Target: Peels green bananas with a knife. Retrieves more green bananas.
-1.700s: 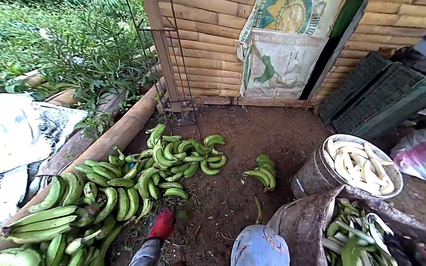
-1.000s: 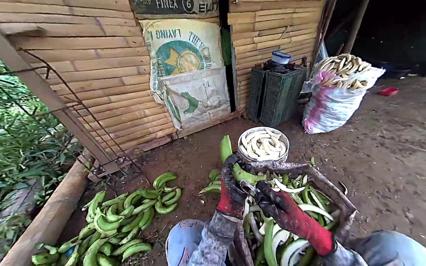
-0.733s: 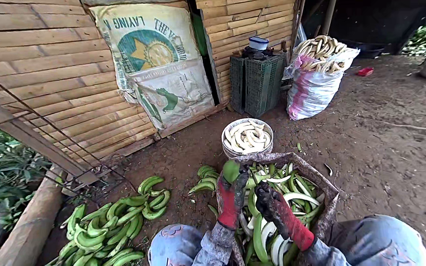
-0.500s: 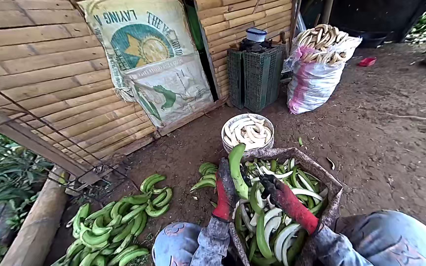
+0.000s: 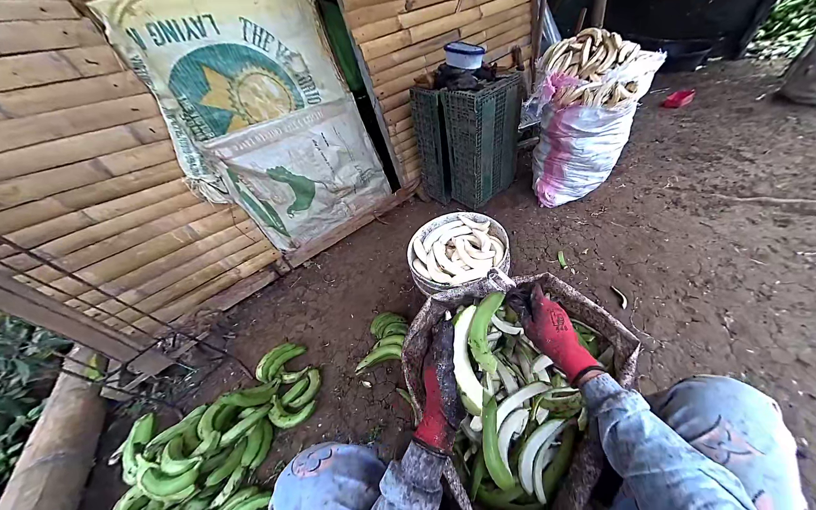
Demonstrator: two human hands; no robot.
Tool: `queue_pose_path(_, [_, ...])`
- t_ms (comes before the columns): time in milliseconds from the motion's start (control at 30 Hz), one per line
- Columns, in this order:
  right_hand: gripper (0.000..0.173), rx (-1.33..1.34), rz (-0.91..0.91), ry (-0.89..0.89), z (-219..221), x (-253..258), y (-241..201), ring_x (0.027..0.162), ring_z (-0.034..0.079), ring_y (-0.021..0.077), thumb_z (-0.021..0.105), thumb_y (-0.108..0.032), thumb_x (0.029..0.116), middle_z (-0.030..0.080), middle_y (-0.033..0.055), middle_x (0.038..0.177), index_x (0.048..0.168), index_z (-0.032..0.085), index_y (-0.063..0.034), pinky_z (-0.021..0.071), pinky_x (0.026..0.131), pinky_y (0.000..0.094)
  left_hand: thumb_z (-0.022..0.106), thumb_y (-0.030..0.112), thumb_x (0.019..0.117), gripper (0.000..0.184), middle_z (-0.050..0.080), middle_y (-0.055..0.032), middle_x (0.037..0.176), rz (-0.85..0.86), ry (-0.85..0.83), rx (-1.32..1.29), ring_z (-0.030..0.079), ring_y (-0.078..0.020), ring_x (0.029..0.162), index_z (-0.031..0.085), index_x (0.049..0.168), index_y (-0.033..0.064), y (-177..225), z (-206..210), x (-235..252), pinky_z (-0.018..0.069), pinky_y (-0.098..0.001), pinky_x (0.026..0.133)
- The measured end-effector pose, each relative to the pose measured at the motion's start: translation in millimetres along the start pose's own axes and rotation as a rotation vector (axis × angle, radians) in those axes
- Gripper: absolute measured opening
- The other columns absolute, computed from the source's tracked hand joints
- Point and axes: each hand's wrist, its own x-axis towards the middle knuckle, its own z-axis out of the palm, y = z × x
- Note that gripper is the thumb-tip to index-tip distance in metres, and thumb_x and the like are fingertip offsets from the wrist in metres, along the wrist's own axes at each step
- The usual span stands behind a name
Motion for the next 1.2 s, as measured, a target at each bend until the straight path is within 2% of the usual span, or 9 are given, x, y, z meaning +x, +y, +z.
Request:
queue_pose_path(100, [0.039, 0.203, -0.168, 0.078, -5, -5, 1, 0.099, 0.07, 0.0277, 0.053, -0.028, 0.1041, 0.071, 0.0168, 0.106, 0.132, 0.058, -0.0009, 0.0544, 0.092, 0.0472, 0.034, 0.031, 0.1123, 0.04, 0.061, -0.0073, 0.074, -0.131, 0.016, -0.21, 0.059, -0.0151, 0.055, 0.06, 0.108, 0.0017, 4, -8, 16, 0.0547, -0.0308, 0.05])
queue_pose_path(167, [0.035, 0.39, -0.398, -0.119, -2, -30, -10, 0.093, 0.07, 0.0108, 0.06, -0.03, 0.1016, 0.073, 0.0053, 0.104, 0.126, 0.065, -0.0048, 0.0574, 0.087, 0.0322, 0.028, 0.029, 0.1125, 0.041, 0.066, -0.0081, 0.082, -0.104, -0.013, -0.282, 0.064, -0.0142, 0.062, 0.059, 0.115, 0.0018, 1, -19, 28, 0.0574, -0.0289, 0.054])
queue_pose_path(267, [0.033, 0.319, -0.487, -0.371, 11, -49, -18, 0.101, 0.069, 0.0168, 0.065, -0.024, 0.0978, 0.072, 0.0079, 0.112, 0.126, 0.066, -0.0076, 0.0561, 0.092, 0.039, 0.03, 0.024, 0.1122, 0.039, 0.068, -0.0087, 0.093, -0.058, -0.077, -0.195, 0.067, -0.013, 0.073, 0.056, 0.129, 0.0012, 3, -24, 32, 0.0588, -0.028, 0.064])
queue_pose_path(433, [0.037, 0.048, -0.252, 0.17, -10, -8, -10, 0.103, 0.069, 0.0429, 0.067, -0.013, 0.0935, 0.069, 0.0258, 0.114, 0.127, 0.065, 0.002, 0.0527, 0.089, 0.0619, 0.028, 0.026, 0.1131, 0.04, 0.065, -0.0056, 0.078, -0.21, -0.168, 0.058, 0.064, -0.0116, 0.061, 0.056, 0.121, -0.0021, 3, -11, 1, 0.0568, -0.0265, 0.056])
queue_pose_path(567, [0.035, 0.22, -0.386, -0.129, -11, -41, -16, 0.104, 0.07, 0.022, 0.061, -0.025, 0.0986, 0.073, 0.01, 0.113, 0.129, 0.066, -0.0097, 0.0554, 0.094, 0.0454, 0.028, 0.023, 0.1127, 0.042, 0.068, -0.0103, 0.096, 0.008, -0.044, -0.04, 0.068, -0.0159, 0.081, 0.054, 0.13, -0.0043, -4, -19, 25, 0.0599, -0.0326, 0.076])
queue_pose_path(633, [0.035, 0.154, -0.478, -0.3, 1, -60, -25, 0.107, 0.069, 0.0264, 0.062, -0.027, 0.0977, 0.071, 0.012, 0.116, 0.129, 0.067, -0.0113, 0.0538, 0.094, 0.0474, 0.026, 0.024, 0.1129, 0.041, 0.068, -0.0097, 0.097, 0.018, -0.112, -0.103, 0.068, -0.015, 0.081, 0.052, 0.131, -0.0028, -3, -24, 32, 0.0599, -0.0304, 0.075])
queue_pose_path(800, [0.035, -0.079, -0.274, 0.144, -12, -27, -14, 0.104, 0.068, 0.0475, 0.067, -0.013, 0.091, 0.068, 0.0283, 0.113, 0.123, 0.068, 0.0011, 0.0525, 0.086, 0.0629, 0.029, 0.024, 0.1123, 0.042, 0.067, -0.0061, 0.102, -0.254, -0.434, 0.182, 0.066, -0.0113, 0.083, 0.05, 0.14, 0.0012, 2, -28, 15, 0.0578, -0.0288, 0.075])
queue_pose_path(1000, [0.036, 0.102, -0.394, 0.032, 0, -70, -25, 0.097, 0.072, 0.0278, 0.065, -0.028, 0.0938, 0.073, 0.0123, 0.107, 0.124, 0.07, -0.0089, 0.0583, 0.084, 0.0478, 0.03, 0.027, 0.1129, 0.045, 0.066, -0.0162, 0.114, -0.024, -0.008, -0.056, 0.068, -0.0188, 0.097, 0.046, 0.142, -0.0036, 4, -23, 31, 0.0579, -0.0354, 0.088])
queue_pose_path(1200, [0.036, -0.143, -0.576, -0.009, 30, -87, -37, 0.091, 0.07, 0.041, 0.069, -0.03, 0.0887, 0.069, 0.0206, 0.103, 0.122, 0.071, -0.0153, 0.0574, 0.071, 0.0534, 0.017, 0.034, 0.1131, 0.046, 0.066, -0.0113, 0.095, 0.027, 0.066, -0.39, 0.071, -0.0215, 0.081, 0.045, 0.129, 0.0011, 7, -21, 39, 0.0627, -0.0389, 0.076])
